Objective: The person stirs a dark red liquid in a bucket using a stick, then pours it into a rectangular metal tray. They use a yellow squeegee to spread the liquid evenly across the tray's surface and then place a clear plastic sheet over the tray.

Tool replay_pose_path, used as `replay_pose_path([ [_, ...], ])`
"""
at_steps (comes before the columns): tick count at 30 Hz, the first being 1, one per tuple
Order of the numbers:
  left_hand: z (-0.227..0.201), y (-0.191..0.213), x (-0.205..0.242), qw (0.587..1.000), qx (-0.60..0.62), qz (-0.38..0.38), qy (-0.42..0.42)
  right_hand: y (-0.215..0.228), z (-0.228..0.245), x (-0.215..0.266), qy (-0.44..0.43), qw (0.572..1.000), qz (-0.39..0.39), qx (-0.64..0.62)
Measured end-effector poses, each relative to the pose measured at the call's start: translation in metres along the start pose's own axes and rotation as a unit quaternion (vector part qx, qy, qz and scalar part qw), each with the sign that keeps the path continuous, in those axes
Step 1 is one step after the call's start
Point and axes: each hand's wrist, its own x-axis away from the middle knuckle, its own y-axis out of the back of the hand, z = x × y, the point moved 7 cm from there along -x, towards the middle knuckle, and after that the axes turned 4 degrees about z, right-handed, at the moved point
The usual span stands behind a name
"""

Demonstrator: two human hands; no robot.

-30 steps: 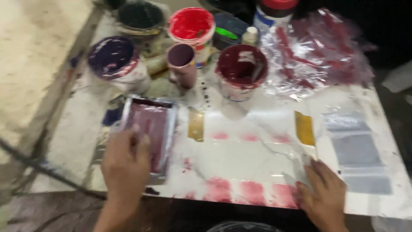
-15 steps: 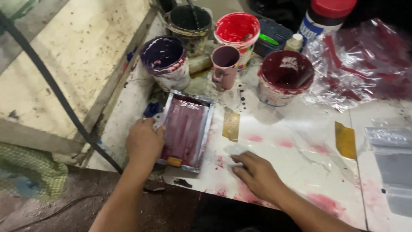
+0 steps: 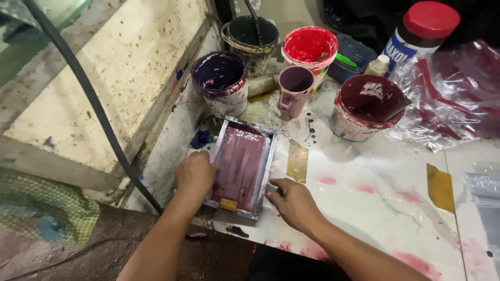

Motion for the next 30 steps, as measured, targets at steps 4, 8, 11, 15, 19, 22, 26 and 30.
replay_pose_path([
  [4, -0.002, -0.004, -0.001, 0.999, -0.013, 0.038, 0.025, 0.009, -0.001, 0.012, -0.013, 1.000, -0.015, -0.023],
  [8, -0.003, 0.009, 0.011, 1.000, -0.013, 0.002, 0.013, 0.024, -0.017, 0.042, -0.018, 0.996, -0.053, -0.071],
  [11, -0.032, 0.025, 0.033, 0.999, -0.021, -0.006, -0.025, 0.035, -0.037, 0.082, 0.044, 0.991, -0.106, -0.072],
  [15, -0.095, 0.021, 0.077, 0.999, -0.021, 0.030, -0.030, 0.058, -0.068, 0.147, 0.121, 0.968, -0.174, -0.135],
  [19, -0.165, -0.027, 0.102, 0.990, 0.058, 0.109, -0.073, 0.086, -0.126, 0.204, 0.126, 0.948, -0.260, -0.131],
  [22, -0.214, -0.063, 0.114, 0.981, 0.094, 0.142, -0.097, 0.101, -0.167, 0.240, 0.101, 0.934, -0.322, -0.119],
  [26, -0.276, -0.084, 0.129, 0.968, 0.133, 0.165, -0.131, 0.115, -0.200, 0.270, 0.071, 0.919, -0.370, -0.117],
  [30, -0.314, -0.092, 0.139, 0.965, 0.150, 0.190, -0.102, 0.128, -0.214, 0.288, 0.049, 0.915, -0.387, -0.102],
])
